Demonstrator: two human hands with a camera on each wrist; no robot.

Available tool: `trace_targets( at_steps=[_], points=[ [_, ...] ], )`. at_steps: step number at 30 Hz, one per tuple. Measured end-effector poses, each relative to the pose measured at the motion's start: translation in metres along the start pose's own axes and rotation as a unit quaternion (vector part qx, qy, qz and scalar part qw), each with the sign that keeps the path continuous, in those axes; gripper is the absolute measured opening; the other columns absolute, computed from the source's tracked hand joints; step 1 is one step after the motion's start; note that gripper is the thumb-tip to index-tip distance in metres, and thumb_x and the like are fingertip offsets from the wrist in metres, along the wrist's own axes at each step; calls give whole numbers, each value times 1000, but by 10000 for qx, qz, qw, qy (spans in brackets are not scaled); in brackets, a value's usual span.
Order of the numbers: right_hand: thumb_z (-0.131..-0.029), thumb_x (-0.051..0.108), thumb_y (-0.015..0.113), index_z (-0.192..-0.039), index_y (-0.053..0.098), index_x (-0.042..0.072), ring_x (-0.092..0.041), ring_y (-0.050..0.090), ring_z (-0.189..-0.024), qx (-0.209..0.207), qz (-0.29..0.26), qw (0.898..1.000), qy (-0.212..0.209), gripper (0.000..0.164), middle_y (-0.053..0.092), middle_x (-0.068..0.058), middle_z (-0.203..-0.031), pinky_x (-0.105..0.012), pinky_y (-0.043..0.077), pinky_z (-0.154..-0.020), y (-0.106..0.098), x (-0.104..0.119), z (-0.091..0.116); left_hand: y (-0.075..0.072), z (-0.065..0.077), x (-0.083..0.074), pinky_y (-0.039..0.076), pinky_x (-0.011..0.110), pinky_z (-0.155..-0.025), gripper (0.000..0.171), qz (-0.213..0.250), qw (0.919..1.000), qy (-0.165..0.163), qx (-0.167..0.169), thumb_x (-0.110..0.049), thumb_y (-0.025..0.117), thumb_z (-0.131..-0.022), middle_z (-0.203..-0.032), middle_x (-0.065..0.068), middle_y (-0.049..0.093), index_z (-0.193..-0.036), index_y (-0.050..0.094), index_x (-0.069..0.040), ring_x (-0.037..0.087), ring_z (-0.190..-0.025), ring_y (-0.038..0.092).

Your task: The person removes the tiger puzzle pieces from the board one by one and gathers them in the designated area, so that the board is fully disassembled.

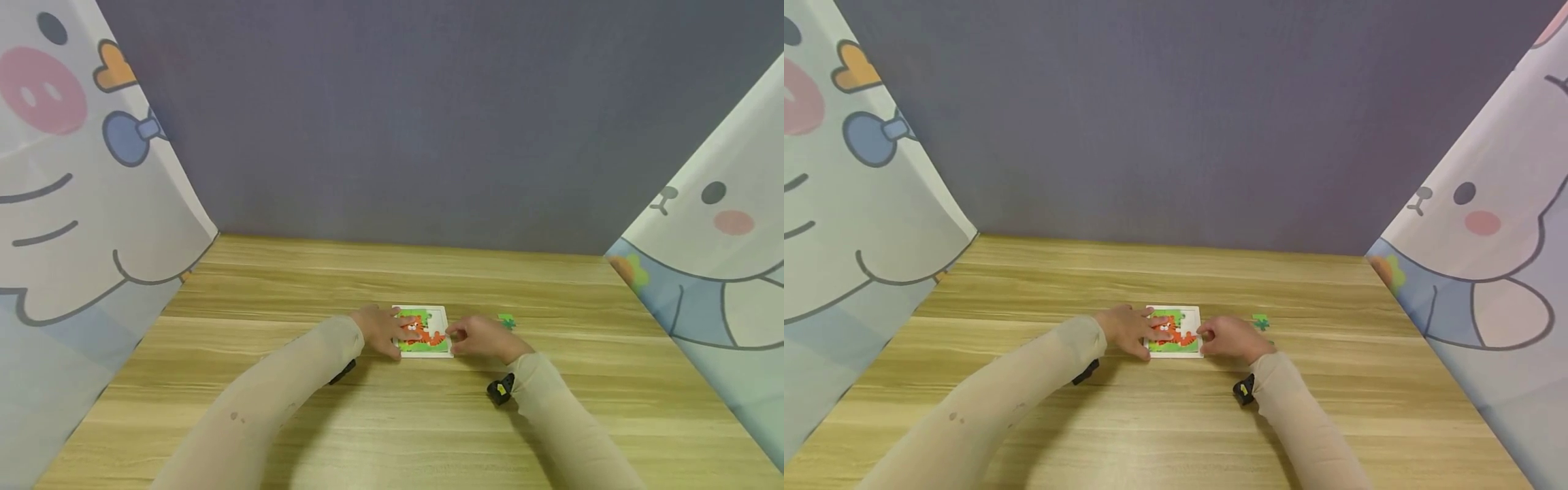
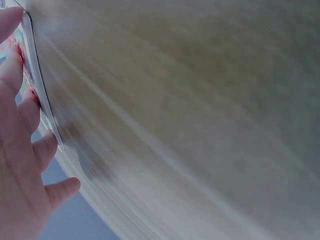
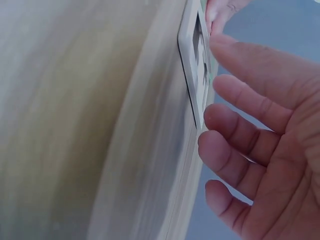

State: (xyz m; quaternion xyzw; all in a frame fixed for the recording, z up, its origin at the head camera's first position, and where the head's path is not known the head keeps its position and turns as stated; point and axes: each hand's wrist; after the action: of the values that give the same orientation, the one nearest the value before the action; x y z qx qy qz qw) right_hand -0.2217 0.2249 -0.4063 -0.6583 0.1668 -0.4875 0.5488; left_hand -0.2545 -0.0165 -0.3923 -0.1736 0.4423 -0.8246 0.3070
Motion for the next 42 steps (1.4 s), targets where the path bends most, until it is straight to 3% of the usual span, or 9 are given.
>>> trace_targets(
  at_steps=[2,5,8,15,19,26,31,34,42],
  points=[
    [-80,14,77,-105,72,0,-4,41,-61,64,160,9998,-18,29,49,8,-69,-21,35,-56,0,2,-2,1,-1,1,27,48,-110,61,-43,10000,17,-25,-54,45,-94,-158,-17,9,-149,21,-48,18,-146,9],
    [-80,15,77,-102,72,2,-3,39,-59,168,375,9992,-5,26,47,9,-67,-20,34,-55,1,5,-5,2,-2,1,36,42,-105,61,-99,9999,27,-75,-55,45,-93,-158,-18,11,-149,22,-49,18,-145,11],
    [-79,13,77,-103,72,1,-4,39,-58,248,427,9987,99,27,47,8,-66,-20,33,-54,2,9,-7,2,-1,0,46,36,-92,62,-57,9999,6,-85,-54,46,-92,-157,-17,12,-149,23,-49,18,-145,12],
    [-78,15,79,-109,72,1,-5,43,-60,363,575,9970,374,35,52,9,-68,-22,37,-56,2,15,-10,1,0,-1,32,44,-108,63,-205,9997,-56,-70,-57,45,-92,-157,-19,9,-149,21,-49,17,-145,10],
    [-79,15,78,-108,72,2,-5,43,-59,376,559,9967,445,33,52,8,-67,-22,37,-55,2,17,-10,1,-2,-1,35,37,-106,63,-398,9991,-103,-85,-61,45,-92,-157,-21,7,-149,20,-51,15,-145,9],
    [-78,13,78,-103,73,3,-6,43,-58,291,451,9970,553,28,52,8,-67,-24,37,-55,2,20,-10,0,-1,0,31,38,-109,62,-342,9993,-125,-42,-61,45,-92,-157,-21,7,-149,21,-50,15,-146,9],
    [-78,14,78,-104,73,2,-6,45,-59,279,524,9966,574,29,54,8,-68,-24,39,-55,2,20,-11,-1,-1,0,45,29,-90,62,-295,9995,-125,-63,-60,47,-92,-157,-21,7,-148,22,-50,15,-145,10],
    [-78,14,78,-102,73,3,-6,45,-59,261,583,9967,510,27,54,8,-68,-24,39,-55,2,20,-12,-2,-1,0,46,27,-80,62,-282,9995,-126,-52,-60,47,-92,-157,-21,6,-148,22,-51,15,-145,10],
    [-78,15,78,-103,72,0,-5,40,-54,80,331,9983,463,30,51,8,-63,-23,36,-53,2,21,-10,0,-2,1,35,36,-104,62,-307,9995,-110,-55,-61,47,-92,-157,-22,7,-148,22,-51,14,-145,10]
  ],
)
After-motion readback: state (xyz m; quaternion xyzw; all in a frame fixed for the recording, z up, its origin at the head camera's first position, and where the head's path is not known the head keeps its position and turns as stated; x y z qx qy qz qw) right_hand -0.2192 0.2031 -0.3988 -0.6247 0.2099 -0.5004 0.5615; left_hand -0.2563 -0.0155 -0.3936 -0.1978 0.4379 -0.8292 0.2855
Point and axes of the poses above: each hand's wrist, its own z-axis away from the middle knuckle, its own y-axis out of the palm, x = y × z
